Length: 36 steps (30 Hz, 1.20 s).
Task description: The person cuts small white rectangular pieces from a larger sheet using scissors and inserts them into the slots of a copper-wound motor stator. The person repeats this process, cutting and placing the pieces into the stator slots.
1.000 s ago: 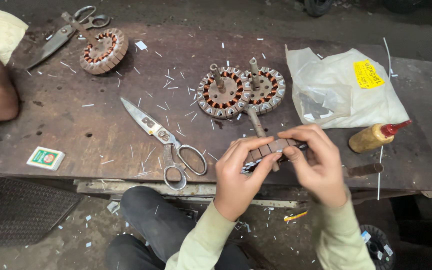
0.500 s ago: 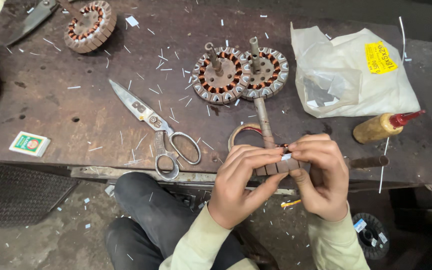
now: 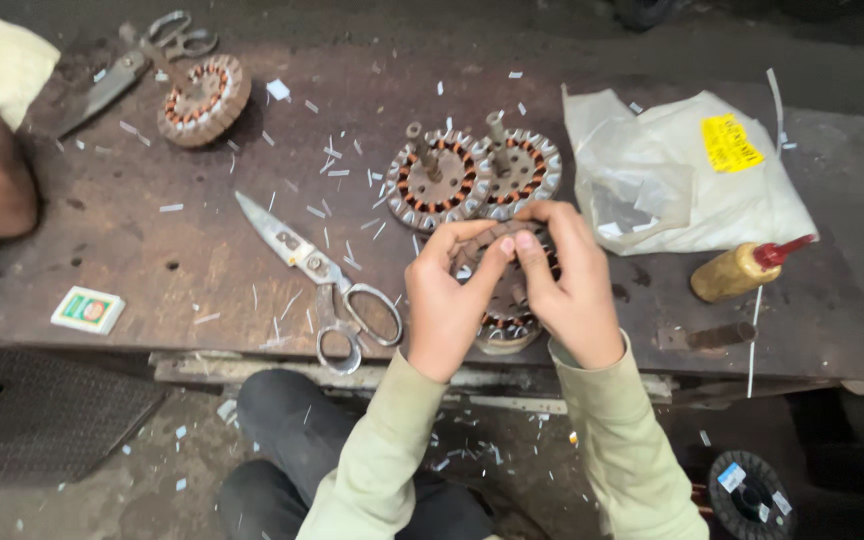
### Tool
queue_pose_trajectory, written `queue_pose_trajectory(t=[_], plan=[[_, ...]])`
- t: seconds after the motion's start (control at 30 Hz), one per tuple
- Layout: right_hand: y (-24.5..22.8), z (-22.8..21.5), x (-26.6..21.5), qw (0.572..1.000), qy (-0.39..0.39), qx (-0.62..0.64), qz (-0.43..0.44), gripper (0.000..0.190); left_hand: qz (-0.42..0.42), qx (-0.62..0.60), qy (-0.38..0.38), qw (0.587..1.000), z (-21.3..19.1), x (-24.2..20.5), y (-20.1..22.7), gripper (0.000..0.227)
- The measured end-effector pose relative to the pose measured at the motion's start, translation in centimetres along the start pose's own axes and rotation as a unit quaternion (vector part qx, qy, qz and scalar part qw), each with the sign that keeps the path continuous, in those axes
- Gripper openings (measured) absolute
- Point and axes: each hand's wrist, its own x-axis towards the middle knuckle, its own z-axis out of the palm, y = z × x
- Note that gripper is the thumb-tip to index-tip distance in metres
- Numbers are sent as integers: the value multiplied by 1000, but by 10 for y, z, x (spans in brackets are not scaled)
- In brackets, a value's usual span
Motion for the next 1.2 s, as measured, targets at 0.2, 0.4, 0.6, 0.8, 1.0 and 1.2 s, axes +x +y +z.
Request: queue_pose_trajectory(t=[0.2,0.4,0.6,0.8,1.0,1.2], plan=[[9,2,9,996,-16,69,58,16,-77,-33,-2,996,-5,15,-24,22],[13,1,14,993,-18,101,63,15,-123,-75,-10,990,-6,21,-18,22],[3,-19,-15,995,99,11,7,27,244,369,62,895,18,2,44,30],[49,-39,-65,966,231,-58,100,9,182,482,-297,804,116,50,-19,23],[90,-42,-66,979,169,-51,99,10,235,604,-369,666,200,133,-182,13],[99,-38,-72,984,154,-47,80,12,223,612,-426,628,264,175,-236,28]])
